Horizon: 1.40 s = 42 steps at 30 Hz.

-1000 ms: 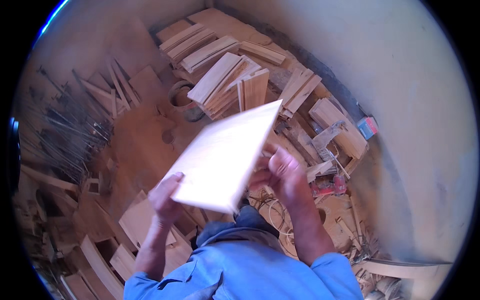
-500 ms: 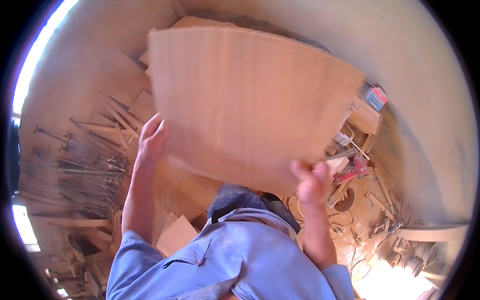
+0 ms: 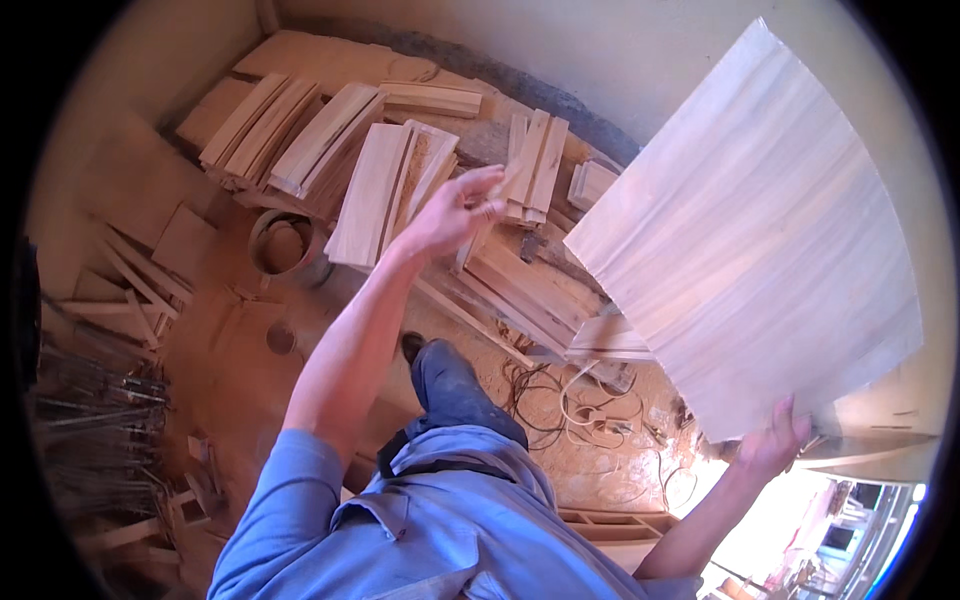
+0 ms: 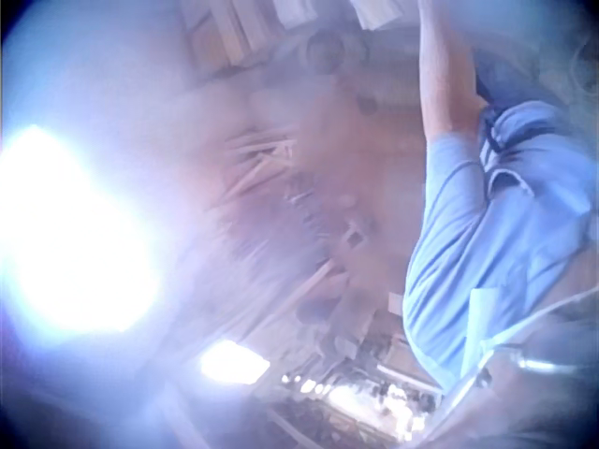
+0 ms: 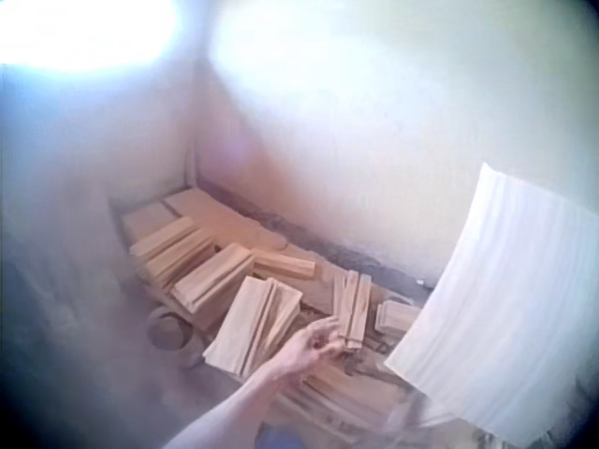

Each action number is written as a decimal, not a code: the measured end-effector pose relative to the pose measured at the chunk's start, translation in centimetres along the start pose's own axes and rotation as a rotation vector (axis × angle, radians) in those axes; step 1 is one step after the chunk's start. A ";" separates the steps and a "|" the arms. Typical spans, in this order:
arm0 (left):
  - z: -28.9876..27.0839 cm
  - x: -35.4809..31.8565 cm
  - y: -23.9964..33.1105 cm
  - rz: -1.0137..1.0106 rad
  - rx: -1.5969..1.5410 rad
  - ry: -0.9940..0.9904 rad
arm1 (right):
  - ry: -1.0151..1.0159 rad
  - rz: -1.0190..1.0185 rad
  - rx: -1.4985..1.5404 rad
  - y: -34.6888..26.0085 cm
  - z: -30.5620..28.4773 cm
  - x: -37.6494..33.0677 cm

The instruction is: The person joins wooden panels using a jointer machine and then assembles them into a box using a nail gun and a hammer.

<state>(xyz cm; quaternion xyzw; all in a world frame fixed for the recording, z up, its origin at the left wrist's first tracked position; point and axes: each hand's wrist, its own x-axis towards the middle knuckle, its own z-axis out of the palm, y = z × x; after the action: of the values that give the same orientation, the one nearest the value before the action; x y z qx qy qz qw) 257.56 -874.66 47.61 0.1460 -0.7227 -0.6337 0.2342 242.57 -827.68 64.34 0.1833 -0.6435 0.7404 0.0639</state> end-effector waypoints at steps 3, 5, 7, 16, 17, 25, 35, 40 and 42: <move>-3.0 -0.1 0.4 -0.091 -0.111 -0.119 | 0.206 0.083 -0.076 0.3 7.6 -0.4; -6.2 0.8 1.0 -0.096 -0.134 -0.103 | 0.134 -0.034 -0.116 2.0 9.2 -0.6; -8.3 1.1 -0.2 -0.096 -0.252 -0.168 | 0.172 -0.119 -0.152 4.3 10.5 0.5; -9.1 3.7 2.7 -0.013 -0.025 -0.378 | 0.236 -0.125 -0.288 0.2 12.7 -1.3; -8.0 4.0 2.9 0.026 0.031 -0.411 | 0.257 -0.140 -0.282 0.2 12.6 -1.7; -3.1 4.1 1.5 0.238 0.343 -0.408 | 0.387 -0.188 -0.288 1.5 7.8 -5.8; -2.7 3.0 -1.5 0.099 0.081 -0.374 | 0.448 -0.160 -0.214 3.2 1.4 -11.7; -2.3 3.5 -0.7 0.112 0.064 -0.410 | 0.261 -0.118 -0.064 7.8 -2.2 -11.3; -2.5 4.1 0.2 0.060 -0.010 -0.452 | 0.216 -0.103 0.005 9.7 -1.3 -9.7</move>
<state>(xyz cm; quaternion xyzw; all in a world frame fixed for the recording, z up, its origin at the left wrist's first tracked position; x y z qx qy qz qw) 255.41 -878.88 48.65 -0.0226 -0.7577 -0.6466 0.0857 248.08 -826.67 51.74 0.1352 -0.6207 0.7533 0.1702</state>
